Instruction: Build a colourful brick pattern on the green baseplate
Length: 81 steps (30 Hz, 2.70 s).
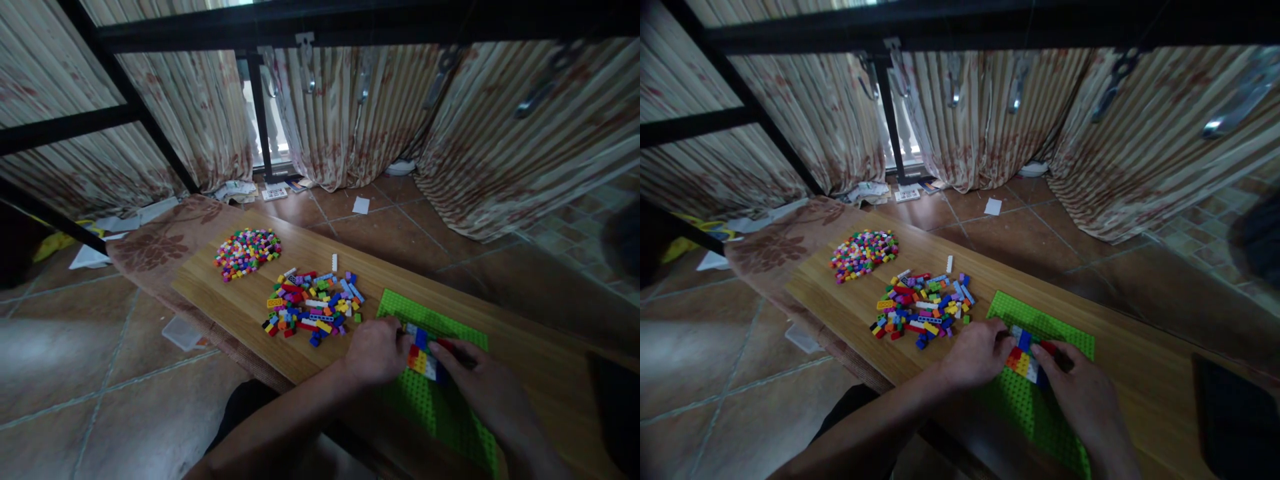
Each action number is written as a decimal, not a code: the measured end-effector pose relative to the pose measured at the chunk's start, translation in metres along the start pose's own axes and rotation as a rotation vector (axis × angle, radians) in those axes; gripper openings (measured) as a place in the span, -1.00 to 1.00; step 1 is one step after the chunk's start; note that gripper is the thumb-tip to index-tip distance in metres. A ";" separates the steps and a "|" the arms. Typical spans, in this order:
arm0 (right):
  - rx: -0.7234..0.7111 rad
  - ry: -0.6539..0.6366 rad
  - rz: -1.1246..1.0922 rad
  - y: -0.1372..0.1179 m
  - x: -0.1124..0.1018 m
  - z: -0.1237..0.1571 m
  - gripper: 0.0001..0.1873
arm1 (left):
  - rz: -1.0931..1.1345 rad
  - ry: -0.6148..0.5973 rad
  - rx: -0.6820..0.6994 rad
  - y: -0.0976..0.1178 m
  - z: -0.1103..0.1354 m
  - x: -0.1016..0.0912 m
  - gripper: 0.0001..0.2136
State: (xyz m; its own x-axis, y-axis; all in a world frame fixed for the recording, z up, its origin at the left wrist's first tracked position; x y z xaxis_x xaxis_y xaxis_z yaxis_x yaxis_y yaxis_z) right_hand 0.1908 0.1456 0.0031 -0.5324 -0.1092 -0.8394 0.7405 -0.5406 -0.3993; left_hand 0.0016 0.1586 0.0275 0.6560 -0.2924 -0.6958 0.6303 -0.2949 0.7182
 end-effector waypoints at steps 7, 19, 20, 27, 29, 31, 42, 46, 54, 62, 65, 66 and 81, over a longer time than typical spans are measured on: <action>-0.009 0.000 0.023 -0.001 -0.001 -0.001 -0.34 | -0.007 -0.005 0.006 -0.001 0.000 0.000 -0.74; 0.006 -0.025 0.011 -0.002 -0.001 0.001 -0.33 | -0.019 -0.006 -0.009 0.000 0.001 0.000 -0.73; 0.000 -0.023 0.012 -0.002 -0.001 0.001 -0.33 | -0.018 -0.008 -0.010 0.000 0.001 0.000 -0.73; -0.043 0.014 0.031 0.000 -0.001 -0.001 -0.33 | -0.003 -0.024 -0.015 0.001 0.001 -0.001 -0.73; -0.048 0.023 0.032 0.000 -0.001 -0.001 -0.34 | -0.007 -0.014 -0.006 0.000 0.000 -0.001 -0.73; -0.041 0.023 0.030 0.000 -0.001 -0.001 -0.34 | -0.009 -0.009 0.000 0.000 0.000 -0.001 -0.73; -0.010 -0.012 0.016 -0.002 0.000 0.000 -0.34 | 0.023 0.130 0.097 -0.001 -0.002 -0.023 -0.77; -0.028 0.006 0.017 -0.002 0.000 0.001 -0.35 | -0.070 0.266 -0.032 -0.028 -0.001 -0.068 -0.79; -0.060 0.022 -0.030 -0.008 -0.002 0.006 -0.42 | -0.379 0.159 -0.213 -0.063 0.012 -0.107 -0.87; -0.069 0.024 -0.083 -0.012 -0.003 0.009 -0.46 | -0.492 0.096 -0.218 -0.068 0.013 -0.101 -0.83; -0.096 0.053 -0.093 -0.015 -0.005 0.012 -0.48 | -0.515 0.095 -0.218 -0.068 0.011 -0.103 -0.82; -0.110 0.059 -0.102 -0.016 -0.006 0.012 -0.48 | -0.516 0.105 -0.221 -0.069 0.011 -0.105 -0.82; -0.057 0.234 -0.532 -0.015 -0.036 0.024 -0.57 | 0.850 0.081 -0.105 -0.031 0.003 -0.060 -0.79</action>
State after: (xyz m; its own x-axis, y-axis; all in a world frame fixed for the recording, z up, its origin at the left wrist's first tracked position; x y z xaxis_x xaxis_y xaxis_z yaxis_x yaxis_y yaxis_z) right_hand 0.1888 0.1379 0.0486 -0.7369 0.3560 -0.5746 0.4207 -0.4237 -0.8021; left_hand -0.0583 0.1827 0.0475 0.9479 -0.3087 0.0789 -0.0561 0.0820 0.9951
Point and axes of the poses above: each hand's wrist, its own z-axis away from the middle knuckle, its own x-axis out of the palm, y = z × x, the point moved 7 cm from there along -z, towards the middle knuckle, and after that the axes turned 12 degrees about x, right-handed, at the moved point
